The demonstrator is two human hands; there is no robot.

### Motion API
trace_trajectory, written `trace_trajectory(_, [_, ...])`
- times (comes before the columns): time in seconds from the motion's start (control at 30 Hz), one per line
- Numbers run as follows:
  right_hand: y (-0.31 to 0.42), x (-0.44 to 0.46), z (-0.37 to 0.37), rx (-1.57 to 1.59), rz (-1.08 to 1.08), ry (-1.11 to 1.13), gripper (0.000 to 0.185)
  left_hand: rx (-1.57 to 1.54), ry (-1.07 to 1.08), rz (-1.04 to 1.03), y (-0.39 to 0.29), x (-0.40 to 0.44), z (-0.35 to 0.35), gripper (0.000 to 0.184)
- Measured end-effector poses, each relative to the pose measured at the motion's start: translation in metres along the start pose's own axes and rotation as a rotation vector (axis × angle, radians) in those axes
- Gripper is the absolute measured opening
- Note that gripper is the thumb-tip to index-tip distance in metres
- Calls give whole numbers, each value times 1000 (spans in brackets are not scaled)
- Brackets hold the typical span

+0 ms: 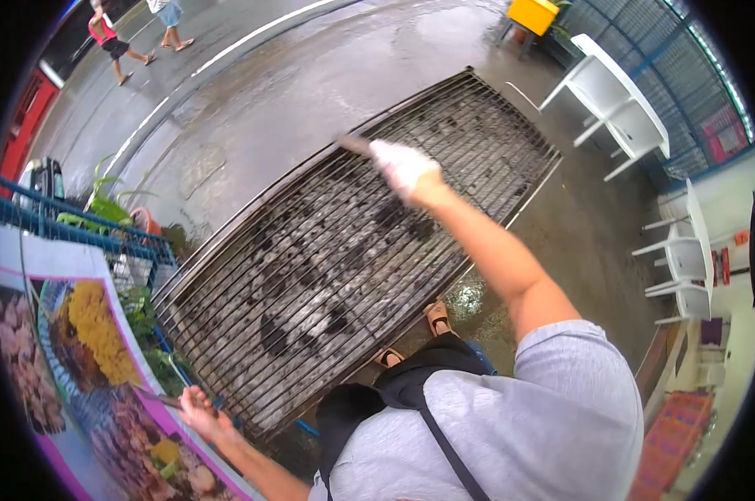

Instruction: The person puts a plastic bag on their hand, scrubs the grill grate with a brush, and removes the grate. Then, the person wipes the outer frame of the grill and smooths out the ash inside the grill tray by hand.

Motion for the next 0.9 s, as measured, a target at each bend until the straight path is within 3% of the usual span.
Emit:
trace_trajectory(0.07, [-97,9,5,-63,-235,-34,26,-3,-43,-54,-6,-9,-9,11])
trace_trajectory(0.1, [-153,23,-5,-145,-274,-76,25,42,-58,-59,-7,-10,-10,13])
trace_trajectory(0.2, [-255,37,27,-17,-622,-165,41,44,-91,-66,-2,0,0,15])
trace_trajectory(0.27, [-304,54,41,-154,-611,-89,49,64,-119,-82,-2,1,5,16])
trace_trajectory(0.37, [-300,76,24,15,-502,-151,54,172,-199,-49,-13,-11,-2,23])
trace_trajectory(0.43, [-249,70,33,47,-382,-162,60,222,-259,-48,-17,-11,-7,22])
trace_trajectory(0.5, [-254,61,51,31,-459,-52,54,301,-339,-67,-20,-9,-6,19])
trace_trajectory(0.57, [-300,57,73,-119,-407,-35,58,358,-341,-71,-22,0,-2,19])
trace_trajectory(0.63, [-324,76,75,-114,-438,-96,48,411,-333,-91,-22,4,3,20])
trace_trajectory(0.7, [-304,82,60,158,-354,-294,50,351,-334,-109,-15,31,24,19])
trace_trajectory(0.8, [-308,64,63,10,-376,-89,55,324,-319,-60,-17,23,18,18])
trace_trajectory(0.83, [-353,81,45,-34,-391,-119,50,356,-298,2,-20,9,5,17])
trace_trajectory(0.9, [-367,82,57,-128,-399,-202,45,386,-317,-3,-20,11,9,21])
Point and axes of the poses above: each hand's wrist, its own x-axis towards the middle knuckle, its own z-axis out of the back of the hand, y = z × x, the point moved 5 cm from there along x, towards the middle knuckle, and after that the axes turned 3 degrees about z, right-handed, at the moved point
